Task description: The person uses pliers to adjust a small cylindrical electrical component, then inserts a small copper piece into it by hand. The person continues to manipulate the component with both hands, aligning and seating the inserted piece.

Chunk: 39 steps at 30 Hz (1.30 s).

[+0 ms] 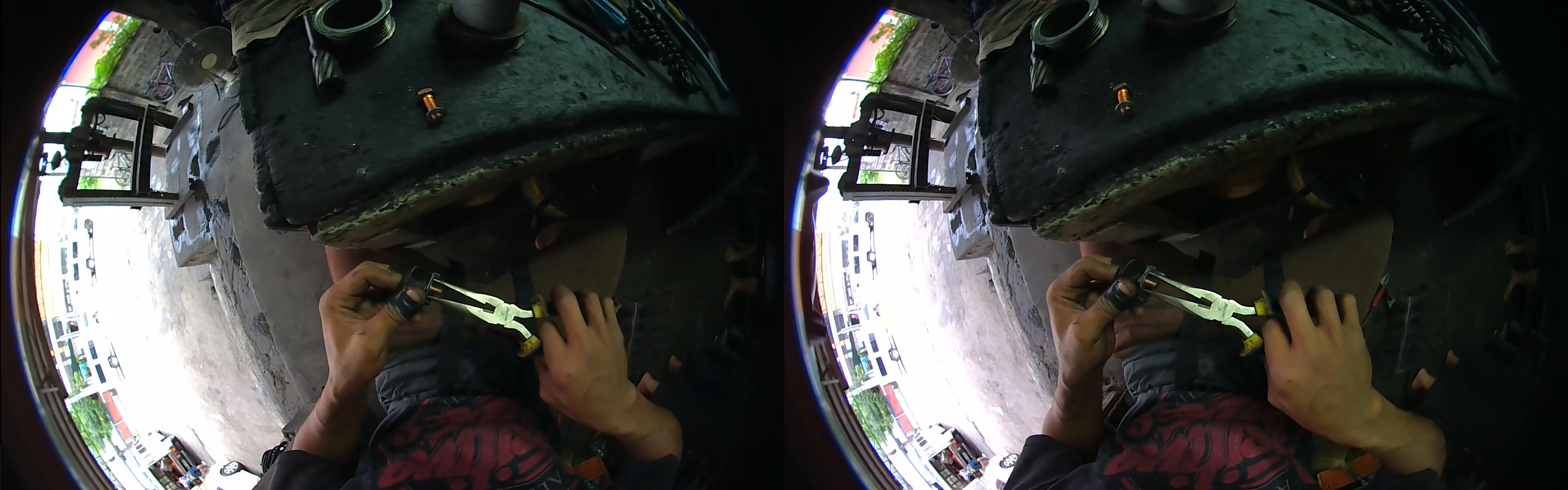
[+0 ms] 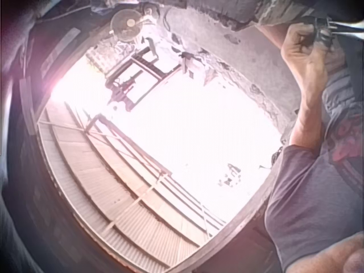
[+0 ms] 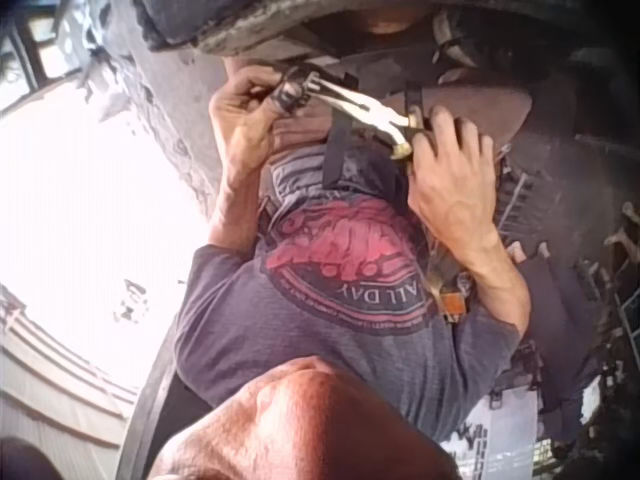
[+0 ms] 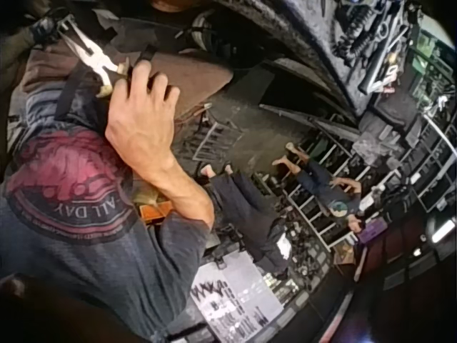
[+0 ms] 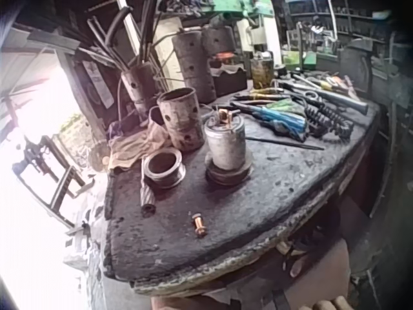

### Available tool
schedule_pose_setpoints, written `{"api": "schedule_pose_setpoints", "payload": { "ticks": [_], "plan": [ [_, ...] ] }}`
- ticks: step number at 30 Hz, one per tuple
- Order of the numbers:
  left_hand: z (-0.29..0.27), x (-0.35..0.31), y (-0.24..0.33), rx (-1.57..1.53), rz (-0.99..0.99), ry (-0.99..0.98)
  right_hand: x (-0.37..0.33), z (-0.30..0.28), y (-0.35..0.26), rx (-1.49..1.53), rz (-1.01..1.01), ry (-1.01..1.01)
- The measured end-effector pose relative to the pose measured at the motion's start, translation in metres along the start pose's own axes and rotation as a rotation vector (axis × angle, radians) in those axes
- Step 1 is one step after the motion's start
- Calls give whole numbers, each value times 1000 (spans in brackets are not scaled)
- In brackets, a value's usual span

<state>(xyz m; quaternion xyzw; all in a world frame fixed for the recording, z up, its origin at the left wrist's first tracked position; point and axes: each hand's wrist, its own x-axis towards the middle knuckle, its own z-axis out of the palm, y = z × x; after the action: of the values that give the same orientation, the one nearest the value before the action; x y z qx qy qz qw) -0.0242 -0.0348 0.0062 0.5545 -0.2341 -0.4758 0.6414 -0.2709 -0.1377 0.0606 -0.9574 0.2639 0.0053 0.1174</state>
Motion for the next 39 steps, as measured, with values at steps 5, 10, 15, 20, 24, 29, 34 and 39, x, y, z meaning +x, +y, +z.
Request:
{"api": "schedule_pose_setpoints", "payload": {
  "ticks": [5, 10, 15, 20, 24, 29, 34, 39],
  "plan": [
    [4, 1, -4, 64, 59, 43, -2, -3, 5, 263, 83, -152],
    [-5, 3, -5, 41, 70, -77, -3, 2, 10, 553, 136, -225],
    [-13, 9, -8, 111, 119, -145, -3, 3, 15, 789, 192, -402],
    [-3, 9, -11, 4, 26, -53, -8, 4, 2, 407, 160, -143],
    [4, 10, -10, -144, -38, -3, -15, 0, 1, 152, 134, -42],
    [8, 5, -10, -81, -56, 9, -14, 4, 1, 52, 102, 40],
    [6, 2, -11, -58, -59, 45, -10, 8, -3, -6, 86, 92],
    [7, 1, -8, -56, -77, 51, -9, 7, -5, -82, 80, 104]
  ]
}}
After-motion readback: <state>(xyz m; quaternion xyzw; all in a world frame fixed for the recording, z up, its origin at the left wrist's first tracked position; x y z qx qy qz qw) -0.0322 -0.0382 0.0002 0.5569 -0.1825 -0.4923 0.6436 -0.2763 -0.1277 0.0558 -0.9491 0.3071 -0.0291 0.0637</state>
